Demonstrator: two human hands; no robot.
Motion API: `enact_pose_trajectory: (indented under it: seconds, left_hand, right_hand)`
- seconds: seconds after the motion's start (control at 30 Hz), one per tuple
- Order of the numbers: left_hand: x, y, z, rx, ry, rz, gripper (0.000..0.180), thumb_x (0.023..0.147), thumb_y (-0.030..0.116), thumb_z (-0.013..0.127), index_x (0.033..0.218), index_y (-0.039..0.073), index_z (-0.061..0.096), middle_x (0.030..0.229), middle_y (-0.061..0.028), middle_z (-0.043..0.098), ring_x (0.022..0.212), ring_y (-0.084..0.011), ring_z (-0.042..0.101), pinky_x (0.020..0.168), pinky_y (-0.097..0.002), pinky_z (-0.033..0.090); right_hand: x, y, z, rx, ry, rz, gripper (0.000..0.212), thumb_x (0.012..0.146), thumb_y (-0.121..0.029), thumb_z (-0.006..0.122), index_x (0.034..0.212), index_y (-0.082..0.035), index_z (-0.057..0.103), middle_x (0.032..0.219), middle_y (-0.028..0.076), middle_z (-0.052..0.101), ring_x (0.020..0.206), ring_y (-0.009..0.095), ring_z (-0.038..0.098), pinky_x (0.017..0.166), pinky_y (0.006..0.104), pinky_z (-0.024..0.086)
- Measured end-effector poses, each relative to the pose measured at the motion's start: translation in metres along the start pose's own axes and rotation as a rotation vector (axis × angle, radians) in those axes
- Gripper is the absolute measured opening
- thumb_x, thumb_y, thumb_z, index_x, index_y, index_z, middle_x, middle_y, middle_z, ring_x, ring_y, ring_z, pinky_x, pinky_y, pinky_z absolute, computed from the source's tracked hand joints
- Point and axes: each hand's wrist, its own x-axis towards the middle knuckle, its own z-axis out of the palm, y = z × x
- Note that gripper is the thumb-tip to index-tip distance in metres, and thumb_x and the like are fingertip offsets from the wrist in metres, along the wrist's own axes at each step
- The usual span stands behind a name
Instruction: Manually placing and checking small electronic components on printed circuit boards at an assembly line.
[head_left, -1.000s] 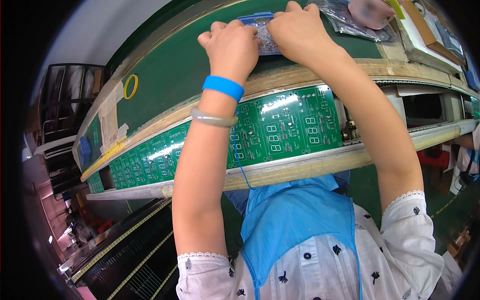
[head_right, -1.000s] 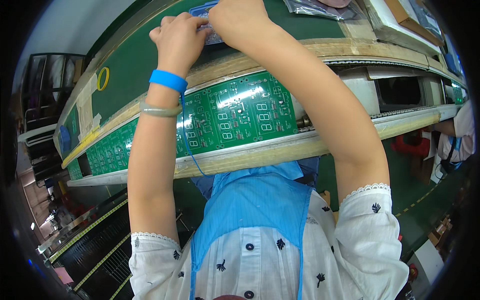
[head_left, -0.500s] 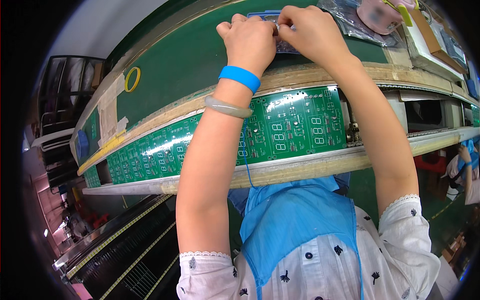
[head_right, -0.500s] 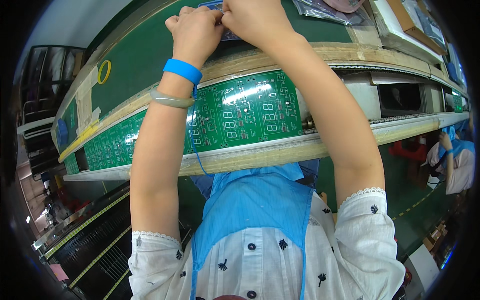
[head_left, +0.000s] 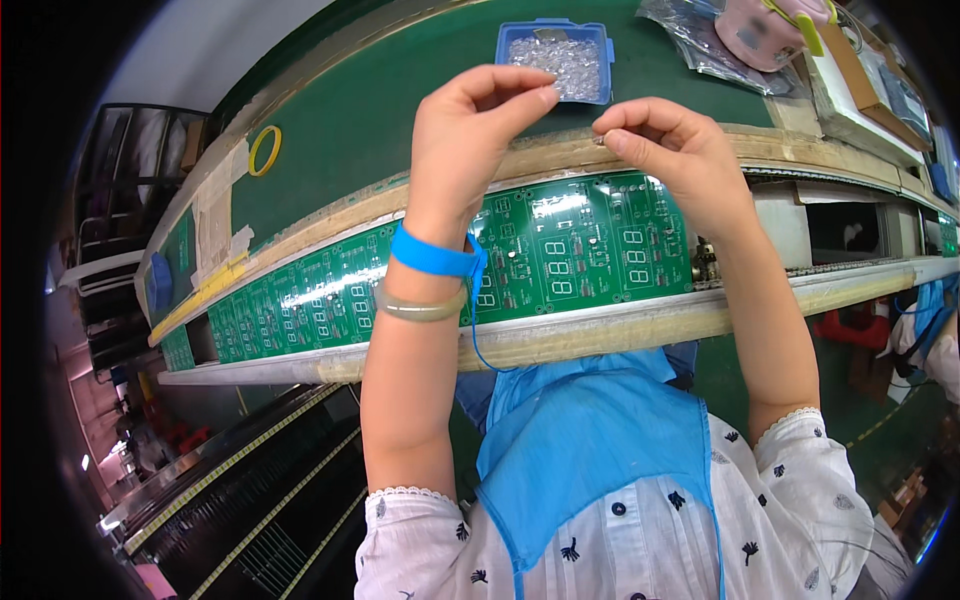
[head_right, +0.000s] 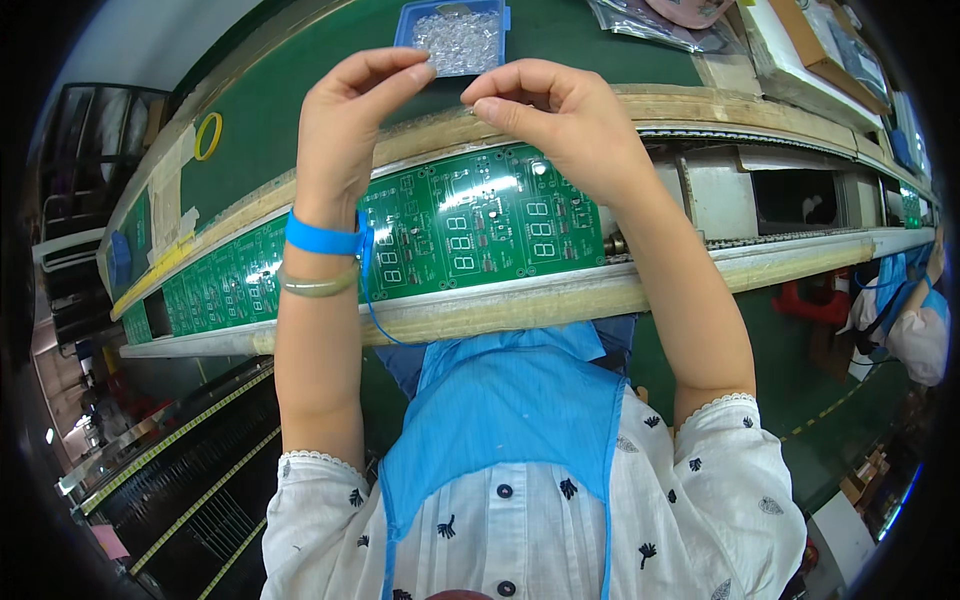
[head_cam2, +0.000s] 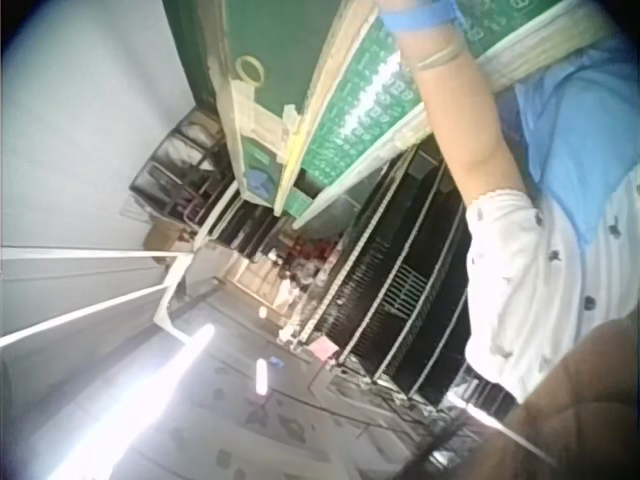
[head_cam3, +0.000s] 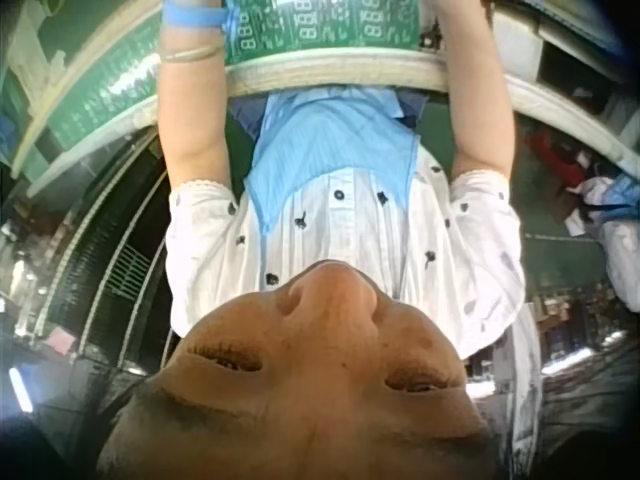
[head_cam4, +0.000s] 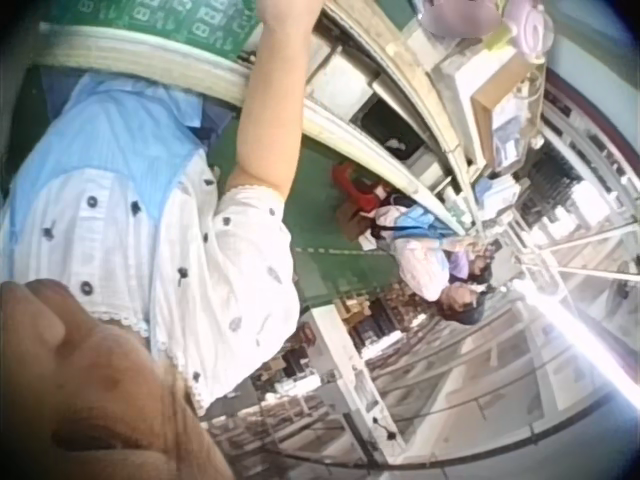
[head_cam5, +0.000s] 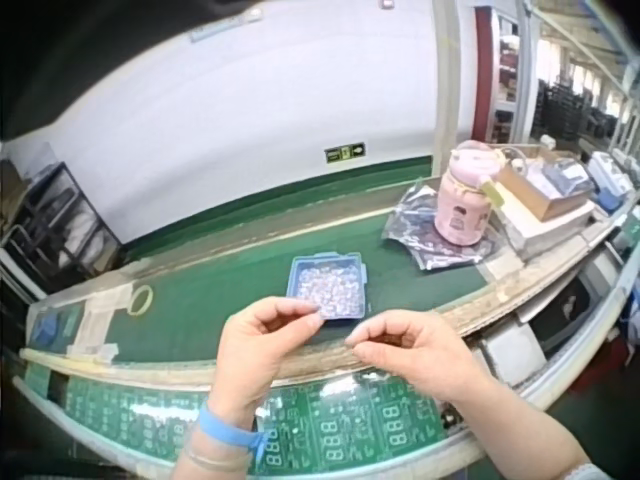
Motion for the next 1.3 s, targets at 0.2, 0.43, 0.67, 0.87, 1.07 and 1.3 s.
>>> enact_pose_trajectory:
  seconds: [0.2, 0.43, 0.67, 0.87, 1.07, 1.3]
  left_hand:
    - [-0.035, -0.012, -0.021, -0.120, 0.012, -0.120, 0.021, 0.084, 0.003, 0.077, 0.104, 0.001, 0.074, 0.092, -0.0027, 0.071, 0.087, -0.0083, 0.065, 0.080, -0.0220, 0.052]
    - [-0.059, -0.018, -0.038, -0.176, -0.012, -0.185, 0.019, 0.087, 0.002, 0.074, 0.106, 0.001, 0.074, 0.098, -0.0045, 0.073, 0.091, -0.0107, 0.066, 0.084, -0.0240, 0.054]
    - [-0.069, -0.024, -0.043, -0.187, -0.041, -0.094, 0.022, 0.089, 0.000, 0.072, 0.110, 0.002, 0.073, 0.104, -0.0035, 0.071, 0.095, -0.0092, 0.065, 0.085, -0.0227, 0.053]
    - [-0.072, -0.028, -0.046, -0.140, -0.053, -0.092, 0.022, 0.089, 0.001, 0.072, 0.111, 0.002, 0.073, 0.100, -0.0024, 0.070, 0.091, -0.0072, 0.063, 0.082, -0.0210, 0.052]
    - [-0.073, -0.034, -0.044, -0.069, -0.027, -0.107, 0.018, 0.092, 0.004, 0.069, 0.109, 0.002, 0.074, 0.097, -0.0008, 0.070, 0.087, -0.0065, 0.062, 0.079, -0.0208, 0.050]
    - [-0.072, -0.040, -0.042, 0.090, -0.016, 0.020, 0.023, 0.093, 0.005, 0.068, 0.115, 0.000, 0.072, 0.091, 0.0006, 0.067, 0.079, -0.0058, 0.057, 0.075, -0.0205, 0.047]
  right_hand:
    - [-0.004, 0.010, 0.013, -0.036, 0.008, -0.047, 0.018, 0.091, -0.013, 0.071, 0.106, -0.004, 0.073, 0.095, 0.000, 0.071, 0.086, 0.006, 0.062, 0.078, 0.0217, 0.050]
    - [-0.004, 0.013, 0.029, -0.238, -0.025, -0.109, 0.022, 0.085, -0.007, 0.070, 0.107, -0.003, 0.072, 0.093, 0.002, 0.071, 0.088, 0.009, 0.065, 0.080, 0.0262, 0.052]
    - [-0.005, 0.020, 0.037, -0.492, -0.019, -0.219, 0.033, 0.083, -0.003, 0.068, 0.116, -0.008, 0.069, 0.093, 0.006, 0.072, 0.096, 0.019, 0.068, 0.089, 0.0327, 0.052]
    - [-0.005, 0.021, 0.040, -0.585, 0.003, -0.233, 0.034, 0.083, -0.002, 0.069, 0.117, -0.008, 0.067, 0.093, 0.006, 0.073, 0.096, 0.022, 0.067, 0.086, 0.0343, 0.053]
    - [-0.003, 0.025, 0.039, -0.740, -0.040, -0.274, 0.033, 0.085, -0.001, 0.070, 0.118, -0.005, 0.066, 0.095, 0.005, 0.073, 0.096, 0.017, 0.068, 0.085, 0.0300, 0.053]
    - [-0.002, 0.029, 0.040, -0.834, -0.051, -0.335, 0.030, 0.081, -0.006, 0.069, 0.111, -0.008, 0.068, 0.090, 0.004, 0.074, 0.091, 0.028, 0.065, 0.086, 0.0414, 0.050]
